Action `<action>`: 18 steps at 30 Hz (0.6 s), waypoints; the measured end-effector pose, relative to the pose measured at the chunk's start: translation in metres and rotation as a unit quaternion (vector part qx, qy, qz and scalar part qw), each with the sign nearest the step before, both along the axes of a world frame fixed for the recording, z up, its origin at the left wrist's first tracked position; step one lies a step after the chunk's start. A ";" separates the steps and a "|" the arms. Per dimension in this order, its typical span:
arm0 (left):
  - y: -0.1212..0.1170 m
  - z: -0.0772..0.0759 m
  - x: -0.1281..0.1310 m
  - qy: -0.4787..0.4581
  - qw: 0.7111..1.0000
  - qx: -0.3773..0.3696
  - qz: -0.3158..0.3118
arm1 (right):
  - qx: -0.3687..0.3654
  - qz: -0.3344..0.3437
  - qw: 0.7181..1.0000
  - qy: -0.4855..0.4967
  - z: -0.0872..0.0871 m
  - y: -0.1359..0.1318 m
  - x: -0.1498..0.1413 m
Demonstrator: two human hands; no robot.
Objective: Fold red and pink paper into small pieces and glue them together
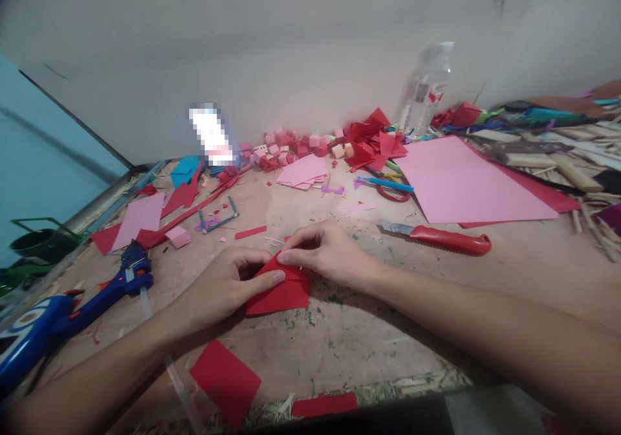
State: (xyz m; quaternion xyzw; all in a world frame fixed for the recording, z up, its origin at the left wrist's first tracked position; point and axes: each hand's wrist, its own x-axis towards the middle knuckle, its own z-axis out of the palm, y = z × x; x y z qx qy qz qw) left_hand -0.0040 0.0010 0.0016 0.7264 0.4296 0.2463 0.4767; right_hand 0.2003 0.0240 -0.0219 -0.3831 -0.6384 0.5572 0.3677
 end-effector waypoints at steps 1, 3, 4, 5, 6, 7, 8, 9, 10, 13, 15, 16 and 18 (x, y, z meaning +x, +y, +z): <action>0.000 0.000 0.000 0.003 1.000 -0.002 0.000 | -0.002 0.003 1.000 0.000 0.001 0.000 0.000; 0.000 -0.001 0.000 0.010 1.000 -0.006 -0.001 | -0.003 0.006 1.000 -0.003 0.002 0.000 0.001; 0.001 -0.001 0.000 0.015 1.000 -0.008 -0.002 | -0.002 0.006 1.000 -0.005 0.003 -0.001 0.001; 0.001 -0.001 0.000 0.019 1.000 -0.008 -0.003 | -0.002 0.005 1.000 -0.004 0.003 -0.001 0.001; 0.001 -0.001 0.000 0.022 1.000 -0.008 -0.005 | -0.002 0.003 1.000 -0.003 0.003 -0.001 0.001; 0.001 0.000 0.000 0.024 1.000 -0.007 -0.008 | -0.005 0.001 1.000 -0.001 0.004 -0.002 0.001; 0.001 0.000 0.000 0.025 1.000 -0.006 -0.010 | -0.009 -0.001 1.000 0.002 0.004 -0.002 0.001; 0.001 0.000 0.000 0.024 1.000 -0.004 -0.013 | -0.016 -0.002 1.000 0.005 0.004 -0.003 0.000; 0.001 0.001 0.001 0.023 1.000 -0.004 -0.016 | -0.022 -0.003 1.000 0.007 0.004 -0.003 0.000; 0.000 0.001 0.001 0.020 1.000 0.000 -0.010 | -0.025 -0.008 1.000 0.009 0.004 -0.003 -0.001; 0.000 0.001 0.001 0.005 1.000 0.009 0.001 | -0.013 -0.004 1.000 0.008 0.004 -0.003 -0.001; 0.000 0.001 0.001 -0.005 1.000 0.015 0.009 | -0.008 0.000 1.000 0.010 0.004 -0.002 -0.001; 0.000 0.002 0.001 -0.029 0.999 0.023 0.024 | -0.008 0.009 1.000 0.017 0.004 -0.002 -0.001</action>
